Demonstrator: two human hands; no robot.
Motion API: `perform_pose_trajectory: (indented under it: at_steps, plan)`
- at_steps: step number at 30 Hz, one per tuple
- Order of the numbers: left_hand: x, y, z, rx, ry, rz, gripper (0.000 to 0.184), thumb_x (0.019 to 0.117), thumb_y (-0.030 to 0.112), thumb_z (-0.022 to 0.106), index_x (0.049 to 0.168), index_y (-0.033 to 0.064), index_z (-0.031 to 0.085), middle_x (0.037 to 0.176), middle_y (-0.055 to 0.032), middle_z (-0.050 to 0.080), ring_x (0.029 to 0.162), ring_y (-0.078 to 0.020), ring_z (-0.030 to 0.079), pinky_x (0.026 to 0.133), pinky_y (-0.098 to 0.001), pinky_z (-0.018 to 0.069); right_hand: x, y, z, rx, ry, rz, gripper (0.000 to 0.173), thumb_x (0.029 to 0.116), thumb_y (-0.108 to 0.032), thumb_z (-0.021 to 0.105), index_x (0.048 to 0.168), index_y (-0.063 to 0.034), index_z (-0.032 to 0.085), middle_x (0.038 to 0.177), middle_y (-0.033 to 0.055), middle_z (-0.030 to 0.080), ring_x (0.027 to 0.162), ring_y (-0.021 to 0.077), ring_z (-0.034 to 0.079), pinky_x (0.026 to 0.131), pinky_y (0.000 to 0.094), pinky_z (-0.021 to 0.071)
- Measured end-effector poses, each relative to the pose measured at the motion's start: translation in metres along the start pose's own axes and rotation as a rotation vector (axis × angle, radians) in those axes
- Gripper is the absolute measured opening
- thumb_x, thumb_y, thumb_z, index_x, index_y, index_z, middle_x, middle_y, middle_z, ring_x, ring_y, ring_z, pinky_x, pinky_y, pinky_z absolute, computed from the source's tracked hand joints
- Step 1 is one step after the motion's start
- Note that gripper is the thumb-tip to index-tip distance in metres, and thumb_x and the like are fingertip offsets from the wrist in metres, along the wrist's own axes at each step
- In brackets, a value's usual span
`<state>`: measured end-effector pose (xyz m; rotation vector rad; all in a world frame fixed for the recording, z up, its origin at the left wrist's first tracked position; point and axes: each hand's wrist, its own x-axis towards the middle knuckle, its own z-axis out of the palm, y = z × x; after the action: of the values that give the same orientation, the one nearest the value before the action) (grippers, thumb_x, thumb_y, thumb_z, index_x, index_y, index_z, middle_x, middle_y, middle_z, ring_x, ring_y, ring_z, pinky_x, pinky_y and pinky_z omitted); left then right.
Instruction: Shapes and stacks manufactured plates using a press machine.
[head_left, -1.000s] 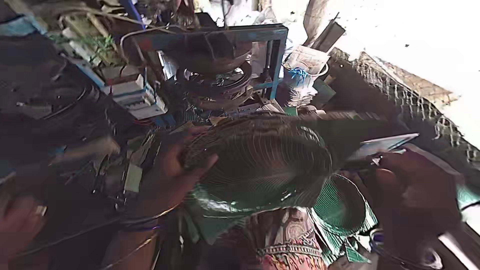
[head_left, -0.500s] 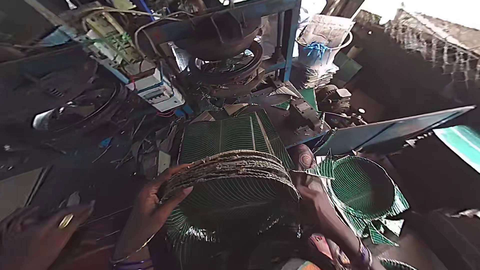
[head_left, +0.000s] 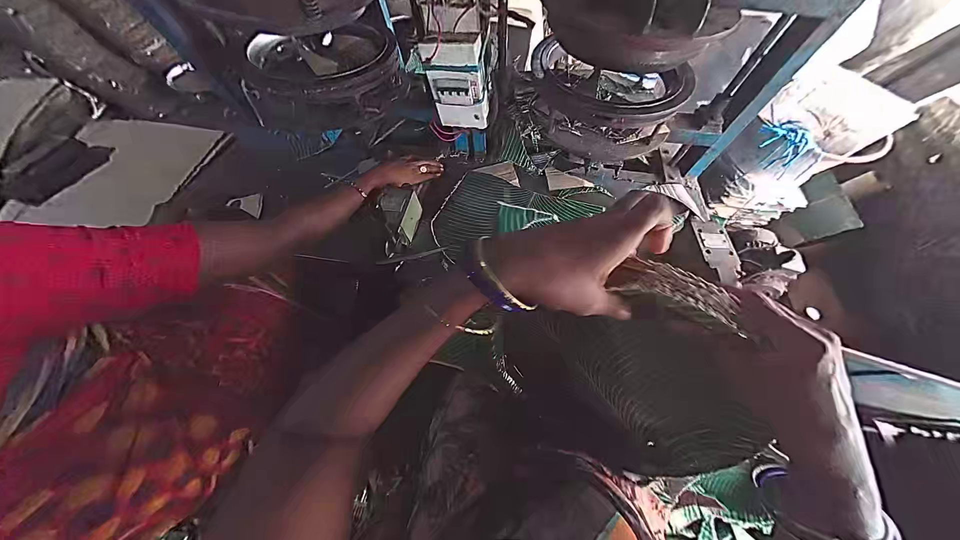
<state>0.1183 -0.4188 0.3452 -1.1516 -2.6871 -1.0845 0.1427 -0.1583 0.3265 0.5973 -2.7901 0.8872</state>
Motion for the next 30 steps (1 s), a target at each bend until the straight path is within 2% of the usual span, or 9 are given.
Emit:
perform_pose_trajectory:
  at_steps: [7,10,13,16,19,22,25,28,30]
  plan:
    - [-0.085,-0.03,0.062,0.066,0.091,-0.33,0.049,0.0906,0.008,0.074,0.135,0.0184,0.056,0.125,-0.0058,0.063,0.108,-0.0214,0.066,0.089,-0.0422,0.0579,-0.049,0.126,0.024,0.204,0.336,0.102,0.049,0.081,-0.027,0.082,0.109,0.0117,0.068,0.104,0.0059,0.074,0.098,-0.013,0.063,0.092,0.0095,0.0502]
    - [-0.102,-0.037,0.068,-0.054,0.199,-0.183,0.032,0.0949,0.016,0.069,0.125,0.0184,0.061,0.117,0.0017,0.066,0.106,-0.0074,0.065,0.09,-0.0276,0.0575,-0.061,0.145,0.025,0.271,0.335,0.006,0.049,0.0812,-0.034,0.083,0.111,0.0022,0.069,0.108,-0.011,0.072,0.104,-0.0147,0.062,0.096,0.0111,0.052]
    - [-0.129,-0.044,0.076,-0.31,0.276,-0.072,0.022,0.0998,0.019,0.066,0.12,0.0125,0.062,0.119,0.0003,0.065,0.114,-0.0054,0.061,0.1,-0.0229,0.0524,-0.062,0.186,0.038,0.338,0.334,-0.294,0.04,0.0904,-0.027,0.077,0.117,0.0023,0.072,0.119,0.0049,0.074,0.113,0.0046,0.068,0.1,0.0223,0.0548]
    - [-0.149,-0.043,0.079,-0.403,0.332,-0.101,0.017,0.1006,0.026,0.065,0.114,0.0152,0.064,0.116,0.0024,0.065,0.116,-0.0054,0.06,0.101,-0.022,0.051,-0.047,0.141,0.032,0.345,0.24,-0.173,0.03,0.0921,-0.026,0.077,0.11,-0.0021,0.076,0.11,0.0053,0.077,0.108,0.0046,0.07,0.099,0.0218,0.0545]
    - [-0.141,-0.006,0.054,-0.507,0.47,-0.496,0.014,0.0809,0.002,0.075,0.089,-0.0065,0.067,0.089,-0.0082,0.069,0.092,-0.0083,0.066,0.088,-0.0193,0.0515,-0.038,0.142,0.035,0.278,0.246,-0.242,0.034,0.0934,-0.029,0.073,0.108,0.0019,0.075,0.105,0.0091,0.077,0.103,0.0061,0.071,0.095,0.0227,0.0551]
    - [-0.17,-0.004,0.031,-0.309,0.637,-0.971,0.036,0.0659,-0.014,0.066,0.099,-0.0195,0.055,0.088,-0.0186,0.062,0.081,-0.0098,0.062,0.083,-0.0183,0.0516,-0.054,0.142,0.023,0.224,0.313,0.139,0.053,0.0822,-0.026,0.082,0.102,0.0198,0.064,0.097,0.0128,0.072,0.093,-0.0036,0.066,0.09,0.0157,0.0522]
    - [-0.182,-0.014,0.025,-0.203,-0.03,-1.421,0.045,0.0918,-0.01,0.066,0.135,-0.0154,0.053,0.133,-0.0306,0.058,0.125,-0.0319,0.057,0.11,-0.0363,0.0398,-0.07,0.163,0.025,0.394,0.474,0.253,0.045,0.0774,-0.013,0.082,0.103,0.0135,0.057,0.092,-0.0007,0.072,0.089,-0.0072,0.068,0.087,0.0139,0.0562]
    - [-0.262,-0.075,0.1,-0.16,0.124,-0.792,0.05,0.0878,0.027,0.08,0.124,-0.0043,0.066,0.129,-0.0296,0.06,0.122,-0.0434,0.057,0.104,-0.0568,0.0463,-0.092,0.216,0.04,0.521,0.458,0.103,0.048,0.0849,-0.028,0.083,0.117,-0.0015,0.058,0.106,-0.0109,0.073,0.102,-0.0019,0.069,0.095,0.0235,0.0576]
    - [-0.232,-0.078,0.102,-0.236,0.353,-0.565,0.078,0.0786,0.062,0.078,0.138,0.0157,0.06,0.145,-0.0069,0.056,0.135,-0.0253,0.052,0.111,-0.0459,0.0471,-0.094,0.217,0.041,0.482,0.45,0.135,0.058,0.084,-0.037,0.084,0.119,0.002,0.057,0.108,-0.0073,0.072,0.103,-0.0004,0.069,0.096,0.0247,0.0572]
